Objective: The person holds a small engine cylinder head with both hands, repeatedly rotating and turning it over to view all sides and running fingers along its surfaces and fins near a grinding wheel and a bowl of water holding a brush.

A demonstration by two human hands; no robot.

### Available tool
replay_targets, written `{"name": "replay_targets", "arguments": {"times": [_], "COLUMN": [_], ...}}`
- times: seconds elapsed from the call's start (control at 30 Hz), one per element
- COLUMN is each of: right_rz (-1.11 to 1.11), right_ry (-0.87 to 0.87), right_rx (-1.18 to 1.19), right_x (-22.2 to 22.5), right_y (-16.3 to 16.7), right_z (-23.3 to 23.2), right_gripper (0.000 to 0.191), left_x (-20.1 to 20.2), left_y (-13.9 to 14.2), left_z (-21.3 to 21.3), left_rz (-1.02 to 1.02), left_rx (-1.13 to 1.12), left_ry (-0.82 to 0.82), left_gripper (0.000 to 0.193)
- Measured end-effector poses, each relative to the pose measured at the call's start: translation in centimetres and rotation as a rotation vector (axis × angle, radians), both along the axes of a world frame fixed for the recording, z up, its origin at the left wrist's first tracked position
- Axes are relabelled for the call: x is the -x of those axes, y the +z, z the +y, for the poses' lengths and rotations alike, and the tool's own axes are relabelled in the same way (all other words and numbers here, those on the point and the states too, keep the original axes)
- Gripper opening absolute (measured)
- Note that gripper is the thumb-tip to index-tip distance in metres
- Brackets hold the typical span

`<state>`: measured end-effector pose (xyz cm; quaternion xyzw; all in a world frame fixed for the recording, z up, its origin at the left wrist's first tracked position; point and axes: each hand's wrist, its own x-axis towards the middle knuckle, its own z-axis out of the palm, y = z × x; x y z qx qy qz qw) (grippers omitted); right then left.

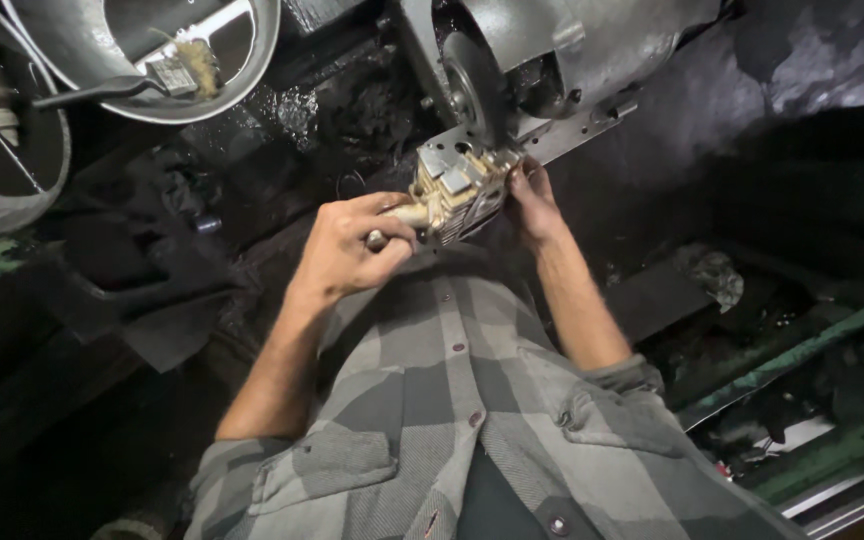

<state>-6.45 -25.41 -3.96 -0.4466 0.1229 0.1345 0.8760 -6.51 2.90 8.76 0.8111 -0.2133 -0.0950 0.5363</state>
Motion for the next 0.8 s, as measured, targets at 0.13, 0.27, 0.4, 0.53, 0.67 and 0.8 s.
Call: {"name": "replay_targets", "arguments": {"times": [0.13, 0.27, 0.4, 0.53, 0.67, 0.8], "right_rz": [0.015, -0.078, -0.009, -0.045, -0.040, 0.206], "right_ry": [-0.090, -0.018, 0.130, 0.281, 0.121, 0.082], "right_rx": [0.043, 0.145, 0.234, 0.369, -0.051, -0.160], "right_x": [3.0, 4.4, 4.1, 4.2, 4.9, 5.4], "right_y": [-1.7, -2.1, -0.6, 0.8, -0.2, -1.9], "right_z": [0.5, 0.0, -1.1, -2.4, -2.5, -2.1], "right_gripper": [0.091, 0.095, 0.093, 0.086, 0.072, 0.064], "left_x": [0.6, 1.3, 1.6, 1.6, 2.0, 2.2], "left_y": [0.6, -0.6, -4.4, -8.6, -11.0, -11.2], "left_z": [1.6, 2.1, 2.2, 2.6, 2.3, 1.9], "left_rz": [-0.012, 0.043, 0.332, 0.534, 0.738, 0.916], "left_rx": [-0.035, 0.026, 0.231, 0.506, 0.649, 0.703], "left_ry": [-0.102, -0.104, 0.022, 0.098, 0.129, 0.226], "left_gripper": [0.016, 0.014, 0.023, 0.025, 0.031, 0.032]}}
